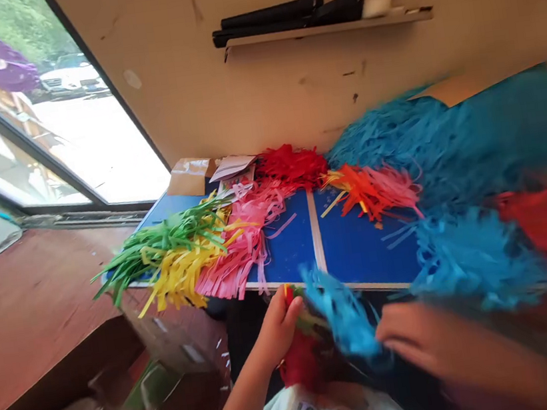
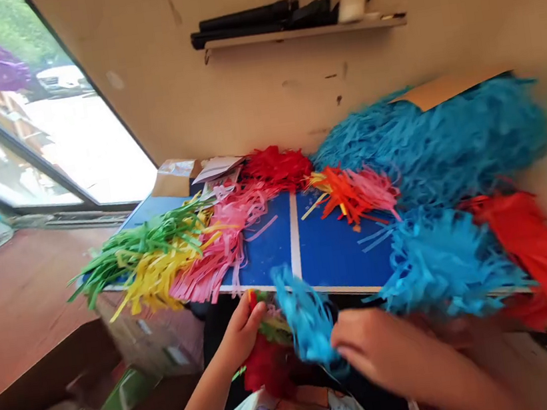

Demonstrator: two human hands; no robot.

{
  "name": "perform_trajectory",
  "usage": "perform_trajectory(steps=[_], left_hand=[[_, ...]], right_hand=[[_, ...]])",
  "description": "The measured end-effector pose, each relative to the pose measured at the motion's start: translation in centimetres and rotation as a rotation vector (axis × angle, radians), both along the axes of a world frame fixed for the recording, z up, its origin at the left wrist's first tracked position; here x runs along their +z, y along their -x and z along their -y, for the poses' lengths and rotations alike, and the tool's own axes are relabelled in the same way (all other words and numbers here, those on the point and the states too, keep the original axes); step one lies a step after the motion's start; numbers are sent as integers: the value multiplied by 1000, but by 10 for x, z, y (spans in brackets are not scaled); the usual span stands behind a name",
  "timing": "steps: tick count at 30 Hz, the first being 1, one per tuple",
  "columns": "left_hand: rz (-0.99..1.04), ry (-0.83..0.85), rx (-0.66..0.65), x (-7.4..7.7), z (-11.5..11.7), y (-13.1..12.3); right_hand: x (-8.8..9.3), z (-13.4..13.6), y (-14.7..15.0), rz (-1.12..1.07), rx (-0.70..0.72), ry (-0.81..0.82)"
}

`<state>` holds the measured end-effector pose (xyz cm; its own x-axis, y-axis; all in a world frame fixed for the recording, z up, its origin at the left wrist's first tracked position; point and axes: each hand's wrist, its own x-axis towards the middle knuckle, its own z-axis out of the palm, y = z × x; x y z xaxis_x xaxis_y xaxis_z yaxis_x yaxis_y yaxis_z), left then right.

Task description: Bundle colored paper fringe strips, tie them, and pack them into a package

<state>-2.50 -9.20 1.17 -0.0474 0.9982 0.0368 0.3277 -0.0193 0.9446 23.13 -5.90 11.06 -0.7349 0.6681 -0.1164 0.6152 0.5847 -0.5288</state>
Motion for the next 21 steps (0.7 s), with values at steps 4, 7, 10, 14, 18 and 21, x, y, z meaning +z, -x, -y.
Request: perform_trajectory(steps=[4,7,10,14,18,21], left_hand=[[-104,-19,-18,8,-12,-2],[-136,-31,-24,12,-16,-11],[-103,-45,-72,11,-15,-22],[56,-40,-125,3,-11,-31],[124,-34,-148,0,-8,-32],[151,-48,-189,2,-6,-31]], right_hand=[[-25,29,39,93,242,222],[-27,25,53,95,171,199],[-30,14,67,13,94,142],[-40,3,80,-201,-29,99],[-52,1,80,-278,-134,81],[-56,1,77,-321,-201,75]])
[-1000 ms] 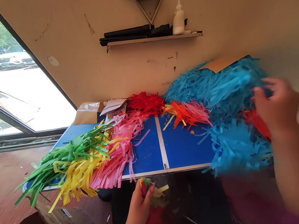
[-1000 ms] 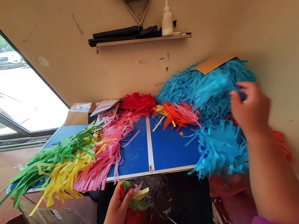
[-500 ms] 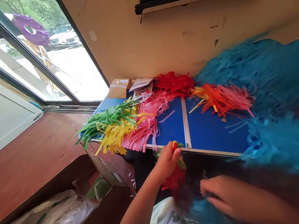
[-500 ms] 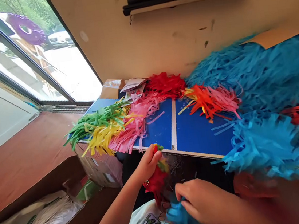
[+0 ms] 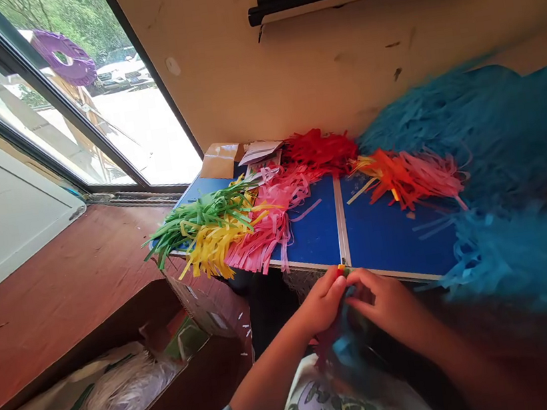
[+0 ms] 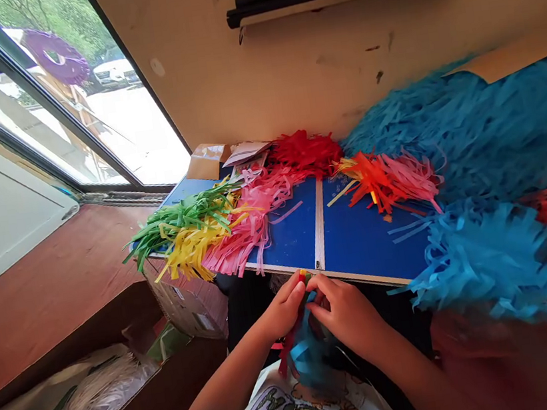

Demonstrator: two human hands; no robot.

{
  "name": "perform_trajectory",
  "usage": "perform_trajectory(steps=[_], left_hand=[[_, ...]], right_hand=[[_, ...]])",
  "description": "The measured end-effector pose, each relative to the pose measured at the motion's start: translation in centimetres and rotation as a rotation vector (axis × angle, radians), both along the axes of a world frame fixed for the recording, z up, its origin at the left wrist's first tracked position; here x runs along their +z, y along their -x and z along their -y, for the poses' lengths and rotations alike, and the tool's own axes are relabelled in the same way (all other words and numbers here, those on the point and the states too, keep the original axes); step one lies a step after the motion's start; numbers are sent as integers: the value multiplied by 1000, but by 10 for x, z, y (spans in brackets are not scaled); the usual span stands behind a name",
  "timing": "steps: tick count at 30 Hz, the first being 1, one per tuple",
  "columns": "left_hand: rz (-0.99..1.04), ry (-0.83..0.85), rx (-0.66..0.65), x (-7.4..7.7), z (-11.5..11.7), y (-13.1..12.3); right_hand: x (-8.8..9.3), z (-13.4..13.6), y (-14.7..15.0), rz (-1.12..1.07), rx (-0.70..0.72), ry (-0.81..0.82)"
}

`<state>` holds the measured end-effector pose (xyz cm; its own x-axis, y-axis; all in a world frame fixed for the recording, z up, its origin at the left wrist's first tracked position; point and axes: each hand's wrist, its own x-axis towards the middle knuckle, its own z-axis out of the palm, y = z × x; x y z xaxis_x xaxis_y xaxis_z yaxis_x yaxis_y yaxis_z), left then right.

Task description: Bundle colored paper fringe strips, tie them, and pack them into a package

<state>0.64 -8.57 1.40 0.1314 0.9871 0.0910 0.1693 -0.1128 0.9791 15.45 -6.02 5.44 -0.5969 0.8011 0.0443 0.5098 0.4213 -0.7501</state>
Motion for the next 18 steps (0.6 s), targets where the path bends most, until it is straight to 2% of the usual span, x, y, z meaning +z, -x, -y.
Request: perform_trajectory(steps=[4,9,13,15,18], left_hand=[[79,14,-97,2,1,-1],[260,156,-235,-1,3,-6],[238,230,-243,-1,3,-8],[139,215,-203,1,2,-6],[40,193,-164,2,1,-2]], right_hand=[[0,-2,-4,-15,-56,19],[3,-2,-10,12,-214,36],[8,-5,-20,-74,-194,113],[9,-17,-31,-100,-190,121],[5,-58,-59,58,-321,-12]])
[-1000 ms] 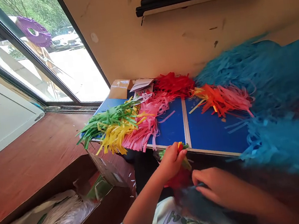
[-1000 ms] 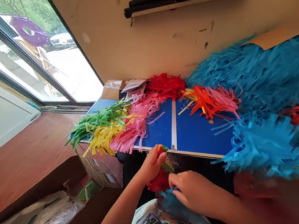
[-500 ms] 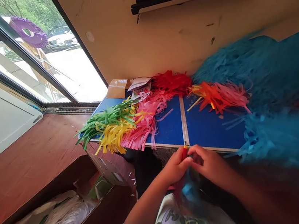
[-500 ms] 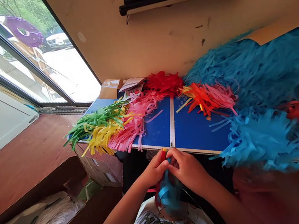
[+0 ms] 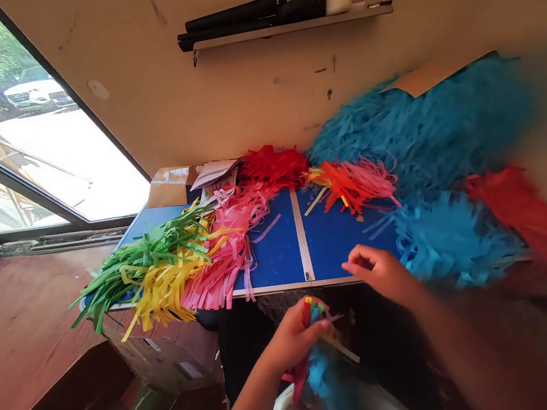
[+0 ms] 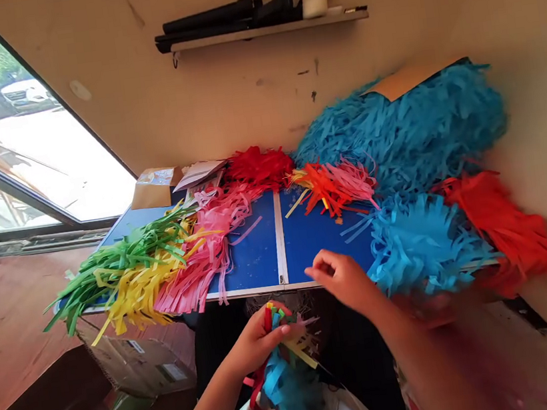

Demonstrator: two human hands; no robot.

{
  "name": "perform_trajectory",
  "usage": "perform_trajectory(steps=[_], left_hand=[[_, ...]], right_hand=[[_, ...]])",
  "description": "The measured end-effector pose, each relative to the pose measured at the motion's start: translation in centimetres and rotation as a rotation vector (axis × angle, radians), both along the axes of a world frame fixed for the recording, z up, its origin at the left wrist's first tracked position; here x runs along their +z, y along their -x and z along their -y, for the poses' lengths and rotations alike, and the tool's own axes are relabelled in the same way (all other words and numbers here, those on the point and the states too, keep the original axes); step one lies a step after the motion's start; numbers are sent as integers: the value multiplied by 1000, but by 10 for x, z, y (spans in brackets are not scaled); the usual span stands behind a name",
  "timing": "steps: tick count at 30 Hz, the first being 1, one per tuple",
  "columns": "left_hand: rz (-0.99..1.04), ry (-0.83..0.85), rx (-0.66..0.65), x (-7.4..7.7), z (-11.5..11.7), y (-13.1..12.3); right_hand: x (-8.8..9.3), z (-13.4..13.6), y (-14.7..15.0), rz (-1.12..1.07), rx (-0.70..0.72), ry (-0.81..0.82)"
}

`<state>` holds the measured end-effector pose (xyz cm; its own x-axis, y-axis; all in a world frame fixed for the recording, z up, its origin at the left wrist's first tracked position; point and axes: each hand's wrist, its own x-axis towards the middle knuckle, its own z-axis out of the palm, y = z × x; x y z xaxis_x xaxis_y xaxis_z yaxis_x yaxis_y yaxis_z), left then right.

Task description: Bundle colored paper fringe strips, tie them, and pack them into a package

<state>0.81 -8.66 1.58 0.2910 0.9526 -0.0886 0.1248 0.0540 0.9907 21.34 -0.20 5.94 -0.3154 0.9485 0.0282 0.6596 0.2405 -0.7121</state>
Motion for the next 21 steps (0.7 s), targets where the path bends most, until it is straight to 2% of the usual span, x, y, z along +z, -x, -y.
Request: perform_trajectory(steps=[1,5,8,14,21], left_hand=[[-1,8,2,0,0,2],[2,45,64,-3,-2,8],[-18,43,133,-10,-3,12],[8,63,123,-23,-5,19],[-58,74,212,-14,-3,29]], right_hand=[[-3,-19,-11,137,-59,-22],[-18,-98,-51,338,-263,-56],[-27,-135,-60,452,-309,-94],[-33,-161,-33,546,-261,-144],[-41,-186,-1,685,-361,-29]])
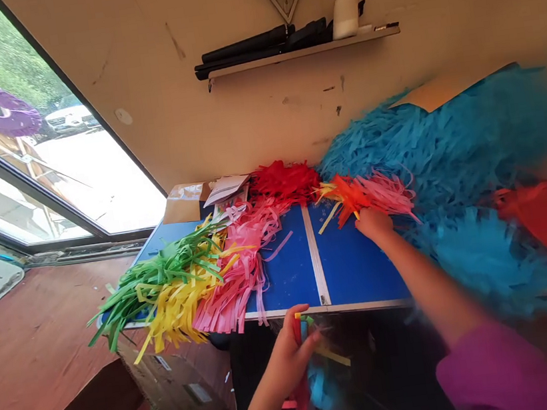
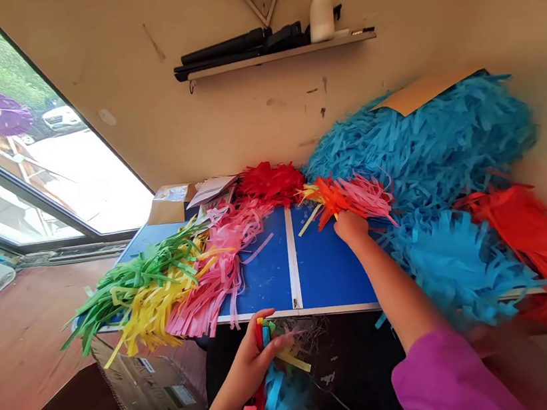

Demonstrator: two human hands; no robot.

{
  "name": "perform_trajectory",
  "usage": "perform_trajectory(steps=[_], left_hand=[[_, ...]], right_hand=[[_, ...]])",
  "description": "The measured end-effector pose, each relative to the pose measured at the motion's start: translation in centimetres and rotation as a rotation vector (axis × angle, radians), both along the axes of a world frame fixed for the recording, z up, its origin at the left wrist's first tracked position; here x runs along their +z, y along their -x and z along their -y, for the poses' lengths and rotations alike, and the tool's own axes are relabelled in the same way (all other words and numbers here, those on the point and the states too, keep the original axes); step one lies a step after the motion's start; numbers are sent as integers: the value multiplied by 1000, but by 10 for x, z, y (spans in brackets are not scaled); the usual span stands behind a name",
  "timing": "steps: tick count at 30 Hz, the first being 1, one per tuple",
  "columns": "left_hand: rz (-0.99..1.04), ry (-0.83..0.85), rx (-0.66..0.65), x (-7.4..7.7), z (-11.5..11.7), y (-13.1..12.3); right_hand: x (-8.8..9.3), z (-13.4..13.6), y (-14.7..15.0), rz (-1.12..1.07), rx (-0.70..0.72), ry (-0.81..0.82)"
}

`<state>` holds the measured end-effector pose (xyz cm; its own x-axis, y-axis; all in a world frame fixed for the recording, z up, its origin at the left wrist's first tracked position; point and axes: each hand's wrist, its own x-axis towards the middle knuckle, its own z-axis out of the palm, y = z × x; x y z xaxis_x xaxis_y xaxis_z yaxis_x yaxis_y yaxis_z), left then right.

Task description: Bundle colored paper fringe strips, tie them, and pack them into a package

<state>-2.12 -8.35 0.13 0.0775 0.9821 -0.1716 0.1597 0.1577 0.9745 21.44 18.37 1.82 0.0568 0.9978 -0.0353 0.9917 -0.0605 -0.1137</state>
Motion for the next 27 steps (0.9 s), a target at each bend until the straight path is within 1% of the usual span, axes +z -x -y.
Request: perform_trajectory(steps=[3,6,8,10,12,15,18,20,21,22,25,26,27], left_hand=[[-32,-2,24,-1,3,7],[-35,0,26,-6,5,11],[-30,-2,21,-9,6,11],[-29,-2,13,-12,5,9],[-25,-7,-4,-12,3,4],[-5,-25,-46,-11,-1,-5],[10,-29,-86,-9,-5,-14],[1,-28,-101,-9,-6,-18],[-5,-30,-106,-9,-7,-20],[-10,-34,-110,-9,-7,-22],[-8,-43,-130,-10,-6,-24],[-2,-42,-135,-9,-5,-24],[4,-39,-135,-8,-4,-24]], right_hand=[[3,-4,0,38,-12,-13],[21,-3,-10,63,29,-92],[41,2,-22,77,66,-173],[65,12,-37,93,99,-259],[91,27,-54,114,117,-347],[126,57,-78,156,102,-472],[149,83,-99,218,100,-615],[156,93,-110,248,92,-730],[157,95,-115,244,92,-756],[157,95,-118,227,103,-743],[154,86,-125,134,207,-565],[154,81,-126,105,238,-530],[155,76,-127,77,245,-533]])
